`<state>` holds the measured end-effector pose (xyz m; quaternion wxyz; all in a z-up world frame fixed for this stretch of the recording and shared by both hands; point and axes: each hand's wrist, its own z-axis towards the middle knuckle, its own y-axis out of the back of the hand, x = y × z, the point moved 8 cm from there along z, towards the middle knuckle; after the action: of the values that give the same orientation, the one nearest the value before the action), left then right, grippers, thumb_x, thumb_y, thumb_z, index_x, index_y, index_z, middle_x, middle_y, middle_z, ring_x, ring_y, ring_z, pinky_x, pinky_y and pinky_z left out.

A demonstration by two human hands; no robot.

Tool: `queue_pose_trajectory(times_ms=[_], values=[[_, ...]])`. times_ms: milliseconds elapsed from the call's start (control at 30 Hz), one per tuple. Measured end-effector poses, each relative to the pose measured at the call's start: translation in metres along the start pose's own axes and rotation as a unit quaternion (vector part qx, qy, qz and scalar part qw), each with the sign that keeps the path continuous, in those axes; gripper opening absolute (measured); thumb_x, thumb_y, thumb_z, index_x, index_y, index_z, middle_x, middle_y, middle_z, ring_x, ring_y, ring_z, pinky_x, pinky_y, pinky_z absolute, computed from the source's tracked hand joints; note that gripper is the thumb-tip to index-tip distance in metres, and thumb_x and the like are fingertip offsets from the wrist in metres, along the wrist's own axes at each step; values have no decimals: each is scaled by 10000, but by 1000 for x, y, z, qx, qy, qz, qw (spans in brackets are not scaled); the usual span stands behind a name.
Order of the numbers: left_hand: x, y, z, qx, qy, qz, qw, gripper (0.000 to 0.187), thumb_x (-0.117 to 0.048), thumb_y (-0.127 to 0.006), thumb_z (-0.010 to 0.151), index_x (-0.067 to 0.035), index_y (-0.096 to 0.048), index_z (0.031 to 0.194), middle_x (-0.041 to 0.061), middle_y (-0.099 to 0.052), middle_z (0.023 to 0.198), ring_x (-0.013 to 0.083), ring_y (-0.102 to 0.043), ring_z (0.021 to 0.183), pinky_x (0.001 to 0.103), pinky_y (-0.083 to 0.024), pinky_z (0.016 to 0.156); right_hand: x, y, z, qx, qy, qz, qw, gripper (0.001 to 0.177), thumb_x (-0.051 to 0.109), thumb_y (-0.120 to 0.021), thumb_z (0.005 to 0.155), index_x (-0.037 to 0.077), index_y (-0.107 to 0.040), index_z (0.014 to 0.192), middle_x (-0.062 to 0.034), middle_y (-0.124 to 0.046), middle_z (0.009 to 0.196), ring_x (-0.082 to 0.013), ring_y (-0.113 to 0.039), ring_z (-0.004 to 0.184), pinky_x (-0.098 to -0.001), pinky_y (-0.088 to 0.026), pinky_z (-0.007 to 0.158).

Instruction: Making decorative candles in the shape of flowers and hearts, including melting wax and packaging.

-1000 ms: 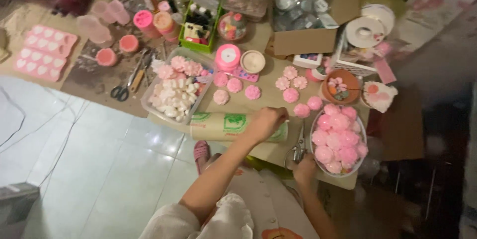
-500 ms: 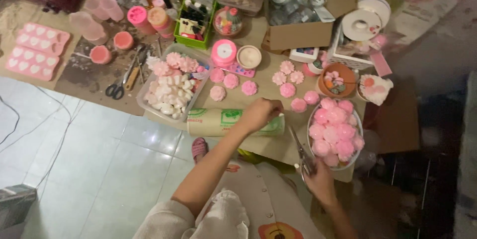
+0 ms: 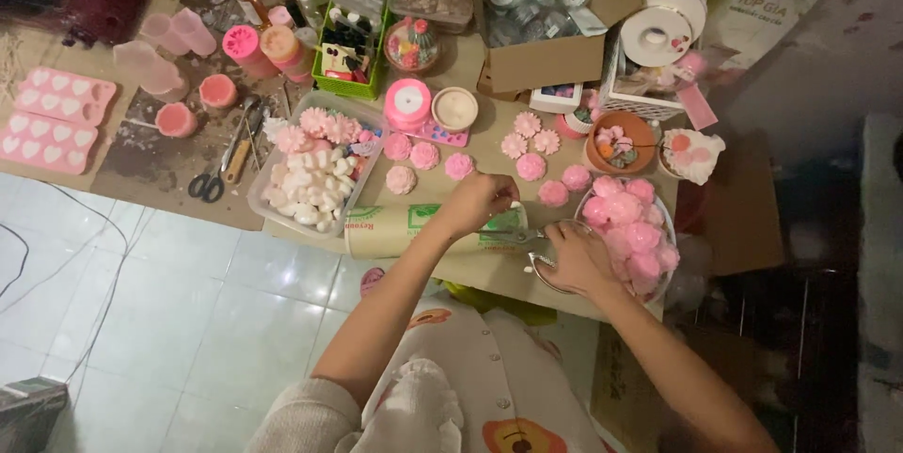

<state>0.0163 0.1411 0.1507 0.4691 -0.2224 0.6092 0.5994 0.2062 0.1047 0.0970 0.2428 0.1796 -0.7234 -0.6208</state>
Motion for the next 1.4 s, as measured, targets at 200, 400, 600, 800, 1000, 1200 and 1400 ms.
queue_pose_trajectory(times_ms=[200, 400, 600, 800, 1000, 1200, 1400], values=[[14, -6, 0, 9, 48, -59, 997, 117, -8, -640, 848, -26, -711, 939, 103, -736, 747, 187, -749, 701, 338, -583, 668, -2, -38, -6, 77, -31, 14, 996, 545, 531, -705, 831, 102, -602, 1150, -164, -715, 881, -369, -714, 814, -490, -560, 687], [12, 8, 2, -63, 67, -273, 958, 94, -26, -607, 957, 27, -665, 1008, 106, -749, 888, 181, -762, 799, 319, -620, 718, -12, -97, -34, -45, -115, 147, 981, 439, 407, -707, 839, 54, -628, 1089, -202, -719, 869, -423, -700, 750, -526, -550, 637], [41, 9, -28, -184, 225, -526, 799, 207, -92, -613, 991, 15, -607, 1169, 136, -737, 1058, 244, -744, 940, 348, -610, 856, -49, -204, -75, -104, -290, 207, 928, 441, 385, -665, 868, 13, -616, 1099, -231, -715, 909, -420, -715, 814, -533, -565, 707], [67, -36, -57, -131, 255, -682, 673, 269, -54, -655, 950, -3, -603, 1210, 136, -683, 1176, 253, -677, 1087, 366, -580, 954, -38, -172, -70, -72, -345, 143, 925, 522, 420, -728, 832, 8, -645, 1142, -261, -703, 969, -441, -707, 867, -533, -570, 744], [53, -55, -63, -123, 282, -726, 614, 289, -4, -659, 936, -17, -608, 1221, 112, -672, 1155, 233, -672, 1080, 330, -569, 976, -32, -151, -59, -48, -363, 116, 923, 522, 484, -744, 849, 26, -692, 1093, -207, -716, 1013, -397, -709, 926, -498, -576, 789], [53, -97, -66, -105, 291, -720, 621, 260, 8, -655, 938, -12, -615, 1194, 106, -681, 1126, 218, -683, 1047, 323, -581, 965, -3, -83, -47, -136, -326, 653, 670, 321, 317, -644, 919, 55, -728, 1084, -93, -769, 921, -230, -735, 785, -368, -563, 677], [61, -137, -87, -149, 280, -533, 784, 174, 77, -652, 897, 26, -698, 1057, 108, -707, 983, 206, -692, 904, 338, -593, 849, 26, -50, -74, -185, -233, 783, 546, 208, 135, -641, 954, 30, -754, 1095, -40, -772, 937, -152, -703, 776, -323, -575, 648]])
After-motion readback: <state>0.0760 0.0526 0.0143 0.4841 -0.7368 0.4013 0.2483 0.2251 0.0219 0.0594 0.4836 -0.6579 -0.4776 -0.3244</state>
